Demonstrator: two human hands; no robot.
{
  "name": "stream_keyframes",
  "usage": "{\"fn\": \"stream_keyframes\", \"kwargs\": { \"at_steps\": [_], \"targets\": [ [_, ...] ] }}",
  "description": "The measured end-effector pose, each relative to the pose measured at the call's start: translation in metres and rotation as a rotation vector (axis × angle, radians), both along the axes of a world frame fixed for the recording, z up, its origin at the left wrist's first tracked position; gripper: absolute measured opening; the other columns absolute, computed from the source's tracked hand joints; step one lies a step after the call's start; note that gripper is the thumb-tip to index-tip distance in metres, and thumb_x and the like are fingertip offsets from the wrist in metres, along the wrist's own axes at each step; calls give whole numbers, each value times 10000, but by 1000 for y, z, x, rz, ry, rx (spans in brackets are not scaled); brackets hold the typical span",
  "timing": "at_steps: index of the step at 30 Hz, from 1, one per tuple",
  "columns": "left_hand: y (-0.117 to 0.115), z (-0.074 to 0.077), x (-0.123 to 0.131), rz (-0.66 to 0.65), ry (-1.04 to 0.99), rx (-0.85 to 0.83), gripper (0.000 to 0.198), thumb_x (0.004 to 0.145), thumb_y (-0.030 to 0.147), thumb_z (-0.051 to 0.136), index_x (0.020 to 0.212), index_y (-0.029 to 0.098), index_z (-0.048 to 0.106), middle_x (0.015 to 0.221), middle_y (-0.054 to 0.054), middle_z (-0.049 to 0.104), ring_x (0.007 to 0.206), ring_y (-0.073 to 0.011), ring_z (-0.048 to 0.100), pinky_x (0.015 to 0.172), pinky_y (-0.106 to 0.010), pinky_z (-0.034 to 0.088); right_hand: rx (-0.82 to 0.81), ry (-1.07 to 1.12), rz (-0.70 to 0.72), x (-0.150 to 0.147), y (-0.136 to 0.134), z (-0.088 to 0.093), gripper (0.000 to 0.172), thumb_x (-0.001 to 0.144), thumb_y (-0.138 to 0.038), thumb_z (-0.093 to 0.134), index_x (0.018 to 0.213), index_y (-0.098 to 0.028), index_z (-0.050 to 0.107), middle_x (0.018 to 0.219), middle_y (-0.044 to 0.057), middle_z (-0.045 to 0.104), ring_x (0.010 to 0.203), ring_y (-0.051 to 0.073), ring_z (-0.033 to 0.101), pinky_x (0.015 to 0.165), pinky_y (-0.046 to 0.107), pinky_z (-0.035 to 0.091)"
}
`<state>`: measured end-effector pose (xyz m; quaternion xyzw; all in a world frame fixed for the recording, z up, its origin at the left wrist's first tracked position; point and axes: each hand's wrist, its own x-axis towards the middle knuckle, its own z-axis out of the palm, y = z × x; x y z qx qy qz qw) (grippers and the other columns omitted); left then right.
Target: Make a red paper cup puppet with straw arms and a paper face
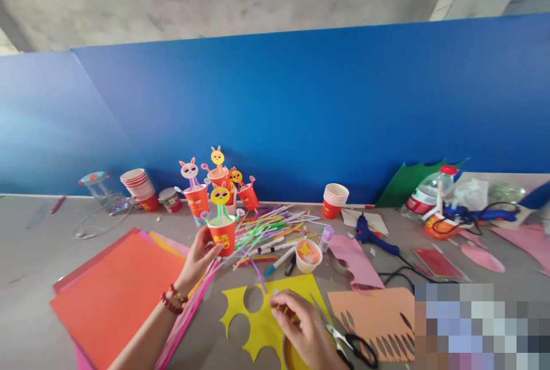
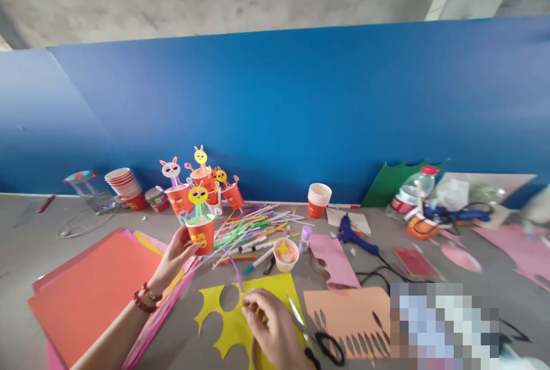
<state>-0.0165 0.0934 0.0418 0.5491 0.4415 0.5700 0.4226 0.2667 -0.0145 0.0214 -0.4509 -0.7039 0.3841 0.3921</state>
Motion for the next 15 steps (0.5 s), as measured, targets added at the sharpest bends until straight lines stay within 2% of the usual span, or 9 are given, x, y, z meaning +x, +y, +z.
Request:
{"fn": "stream_keyframes", "kwargs": {
  "at_steps": [6, 9, 15],
  "targets": [
    [-20, -3, 26, -355, 49, -87, 602, 831, 390, 744, 1353, 207, 505, 1280, -131, 639, 1066, -291, 656, 879, -393, 555, -37, 47, -28, 2, 0, -7, 255, 967, -404, 549, 1160, -256, 627, 1016, 66, 709, 788, 185, 675, 618, 231, 544],
    [-28, 7, 48, -472, 42, -56, 641, 828, 406, 747, 1391, 233, 491, 1356, -124, 594, 1144, -319, 621, 915, -402, 540, -61, 61, -36, 2, 1, -10, 297, 956, -429, 565, 1186, -250, 621, 1026, 81, 706, 739, 185, 669, 555, 229, 540],
    [-25, 40, 86, -460, -40, 46, 642, 841, 404, 740, 1399, 238, 469, 1356, -137, 581, 1192, -328, 594, 966, -433, 515, -49, 67, -99, 2, 3, -13, 214, 942, -426, 590, 974, -232, 675, 916, 62, 721, 766, 199, 686, 642, 256, 556]
  ]
}}
